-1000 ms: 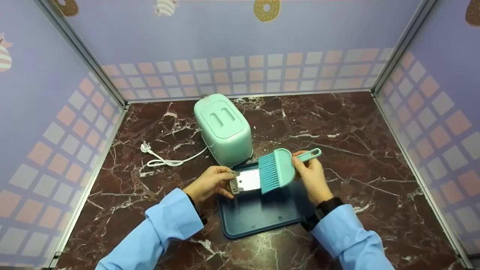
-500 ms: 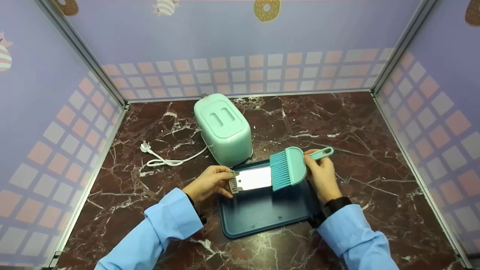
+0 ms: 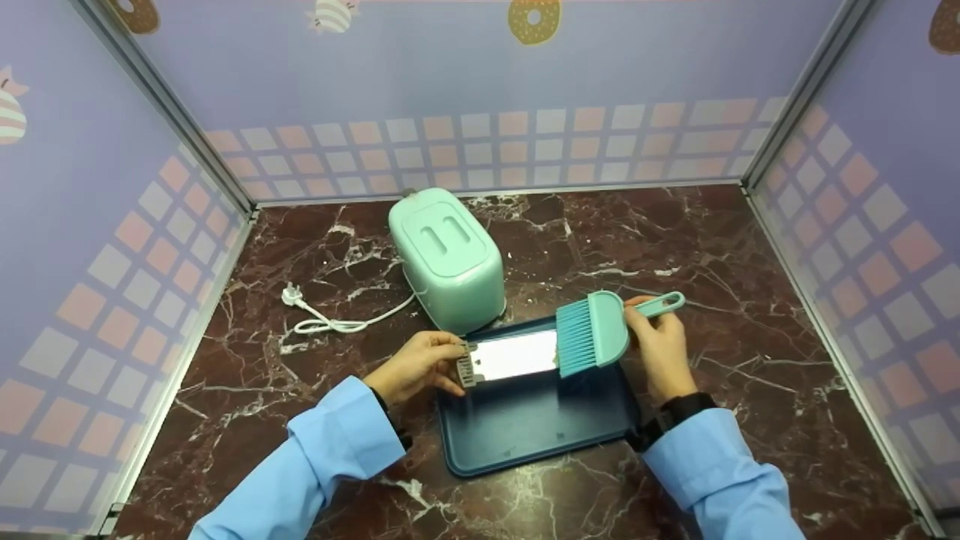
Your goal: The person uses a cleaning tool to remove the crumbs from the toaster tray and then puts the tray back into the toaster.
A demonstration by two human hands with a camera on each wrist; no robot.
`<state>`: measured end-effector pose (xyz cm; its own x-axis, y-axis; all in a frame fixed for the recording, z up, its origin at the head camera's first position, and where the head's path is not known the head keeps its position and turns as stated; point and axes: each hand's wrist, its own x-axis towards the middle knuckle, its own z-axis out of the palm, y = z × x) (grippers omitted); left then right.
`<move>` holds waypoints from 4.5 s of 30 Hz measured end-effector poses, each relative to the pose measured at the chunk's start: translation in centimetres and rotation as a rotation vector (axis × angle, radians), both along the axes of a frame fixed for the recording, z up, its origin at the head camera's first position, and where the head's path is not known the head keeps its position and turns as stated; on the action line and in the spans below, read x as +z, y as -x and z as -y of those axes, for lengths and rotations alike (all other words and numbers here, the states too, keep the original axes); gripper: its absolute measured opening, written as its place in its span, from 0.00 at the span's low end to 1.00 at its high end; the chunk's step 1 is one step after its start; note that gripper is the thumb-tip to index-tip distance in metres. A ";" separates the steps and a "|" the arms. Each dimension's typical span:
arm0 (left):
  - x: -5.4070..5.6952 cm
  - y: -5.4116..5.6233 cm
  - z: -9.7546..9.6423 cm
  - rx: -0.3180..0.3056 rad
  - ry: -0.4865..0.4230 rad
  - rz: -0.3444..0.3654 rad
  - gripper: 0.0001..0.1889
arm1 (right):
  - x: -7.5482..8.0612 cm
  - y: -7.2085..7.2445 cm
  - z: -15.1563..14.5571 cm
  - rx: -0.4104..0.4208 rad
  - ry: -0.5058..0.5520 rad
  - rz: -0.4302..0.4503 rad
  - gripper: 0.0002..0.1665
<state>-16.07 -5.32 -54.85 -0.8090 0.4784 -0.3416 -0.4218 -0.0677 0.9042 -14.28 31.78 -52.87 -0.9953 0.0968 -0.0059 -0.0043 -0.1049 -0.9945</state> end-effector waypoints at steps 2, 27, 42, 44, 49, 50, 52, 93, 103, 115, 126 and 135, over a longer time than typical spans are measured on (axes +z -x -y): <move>0.1 0.0 0.0 0.003 0.001 -0.001 0.10 | 0.0 0.0 -0.2 -0.006 -0.012 -0.003 0.23; -0.2 -0.1 -0.1 0.016 0.009 -0.001 0.09 | 1.6 0.2 1.5 -0.201 0.237 -0.176 0.21; -0.1 0.0 -0.3 0.028 0.000 0.005 0.09 | -0.5 -0.2 2.2 -0.112 0.079 -0.121 0.18; -0.1 0.0 -0.3 0.031 0.003 0.003 0.08 | -0.6 -0.4 2.1 -0.106 0.059 -0.104 0.18; -0.1 0.0 -0.2 0.038 0.002 0.003 0.08 | -0.8 -0.7 1.7 -0.056 0.074 -0.108 0.17; -0.1 0.0 -0.2 0.038 0.000 0.005 0.08 | -0.8 -0.8 1.7 -0.047 0.074 -0.115 0.17; 0.0 0.0 -0.2 0.037 0.000 0.002 0.08 | -0.8 -0.9 1.5 -0.039 0.067 -0.124 0.17; -0.1 0.0 -0.5 0.044 -0.008 -0.002 0.08 | 2.6 0.0 4.0 -0.052 0.105 -0.163 0.22; -0.1 0.0 -1.1 0.012 -0.017 0.008 0.08 | 2.5 0.2 8.0 0.103 0.108 -0.127 0.23; -0.1 -0.2 -1.4 -0.007 -0.010 -0.001 0.07 | 1.4 0.0 9.9 0.155 0.013 -0.087 0.26; -0.2 -0.1 -1.3 -0.017 -0.019 -0.008 0.07 | 0.9 0.2 8.3 0.107 -0.091 -0.071 0.28; -0.2 0.0 -1.0 0.005 -0.001 -0.009 0.10 | 0.8 0.5 5.6 0.071 -0.090 -0.049 0.29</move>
